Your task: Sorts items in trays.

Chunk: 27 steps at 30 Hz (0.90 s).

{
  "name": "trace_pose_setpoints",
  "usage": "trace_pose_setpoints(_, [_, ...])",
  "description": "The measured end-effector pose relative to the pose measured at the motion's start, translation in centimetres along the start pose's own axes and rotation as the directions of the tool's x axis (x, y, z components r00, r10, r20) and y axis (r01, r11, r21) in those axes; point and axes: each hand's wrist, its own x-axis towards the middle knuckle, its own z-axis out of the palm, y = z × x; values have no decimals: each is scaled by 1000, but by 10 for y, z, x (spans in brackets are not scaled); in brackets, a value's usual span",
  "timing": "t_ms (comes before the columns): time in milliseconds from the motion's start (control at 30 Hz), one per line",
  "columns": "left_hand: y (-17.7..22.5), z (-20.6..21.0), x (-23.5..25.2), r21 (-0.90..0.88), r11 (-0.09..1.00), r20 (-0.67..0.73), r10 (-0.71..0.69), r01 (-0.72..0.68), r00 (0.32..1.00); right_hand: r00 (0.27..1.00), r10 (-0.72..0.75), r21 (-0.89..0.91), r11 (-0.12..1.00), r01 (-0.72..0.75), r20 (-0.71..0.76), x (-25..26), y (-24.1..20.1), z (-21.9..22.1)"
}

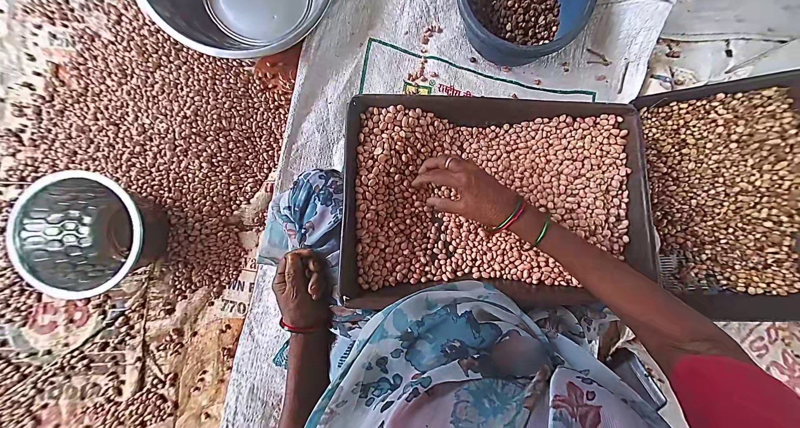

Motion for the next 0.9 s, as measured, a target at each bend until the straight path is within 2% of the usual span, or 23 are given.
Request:
trace_pose_setpoints(33, [0,1,0,-4,1000,3,8,-8,1000,998,-29,71,997,25,53,4,-11,22])
trace_pose_setpoints(100, [-1,0,0,-12,1000,5,21,-21,1000,970,-21,95,995,-2,243,3,-34,48])
trace_pose_setpoints(133, [-1,-1,-2,-1,1000,1,19,-19,1000,945,-42,69,997,20,326,-1,-38,51])
trace_pose_setpoints(200, [0,-4,-2,36,999,-1,9,-9,1000,919,-53,-26,997,68,390,-19,-31,39])
trace_pose_setpoints(267, [0,-5,-1,20,1000,27,9,-9,1000,929,87,-209,978,-10,360,-41,-14,0])
trace_pose_setpoints(300, [-1,-5,-1,8,1000,42,13,-14,999,919,214,-321,941,-103,332,-50,-9,-25])
trace_pose_setpoints(367, [-2,-6,-1,-3,1000,50,22,-22,999,850,477,-489,809,-325,224,-62,-11,-66])
trace_pose_setpoints(400, [-2,-6,0,-5,1000,47,23,-23,999,839,529,-519,757,-396,131,-70,-15,-78])
trace_pose_setpoints(467, [-3,-6,0,-13,1000,45,24,-24,999,868,496,-510,743,-433,-14,-83,-26,-81])
trace_pose_setpoints(533, [-3,-6,-1,-21,999,56,25,-24,998,916,401,-460,811,-361,-12,-90,-38,-64])
trace_pose_setpoints(600, [0,-11,-2,-14,1000,110,-15,17,994,918,378,-328,888,-322,121,-90,-50,-38])
trace_pose_setpoints(633, [4,-16,-2,4,998,160,-68,68,985,865,434,-263,891,-370,251,-86,-57,-32])
trace_pose_setpoints(667, [9,-23,-2,35,990,231,-141,137,963,776,501,-242,865,-439,384,-80,-61,-32])
trace_pose_setpoints(700, [15,-29,-3,65,975,321,-222,212,921,703,550,-256,834,-488,451,-76,-62,-32])
trace_pose_setpoints(733, [22,-34,-2,110,954,426,-298,278,854,683,584,-287,812,-509,438,-75,-61,-33])
trace_pose_setpoints(833, [28,-40,6,193,895,691,-416,403,591,796,590,-370,775,-512,134,-84,-47,-41])
trace_pose_setpoints(867, [27,-39,8,192,885,715,-422,424,558,804,594,-396,746,-536,30,-85,-42,-47])
trace_pose_setpoints(900, [27,-38,8,188,884,711,-423,428,562,790,610,-417,704,-574,-58,-84,-39,-56])
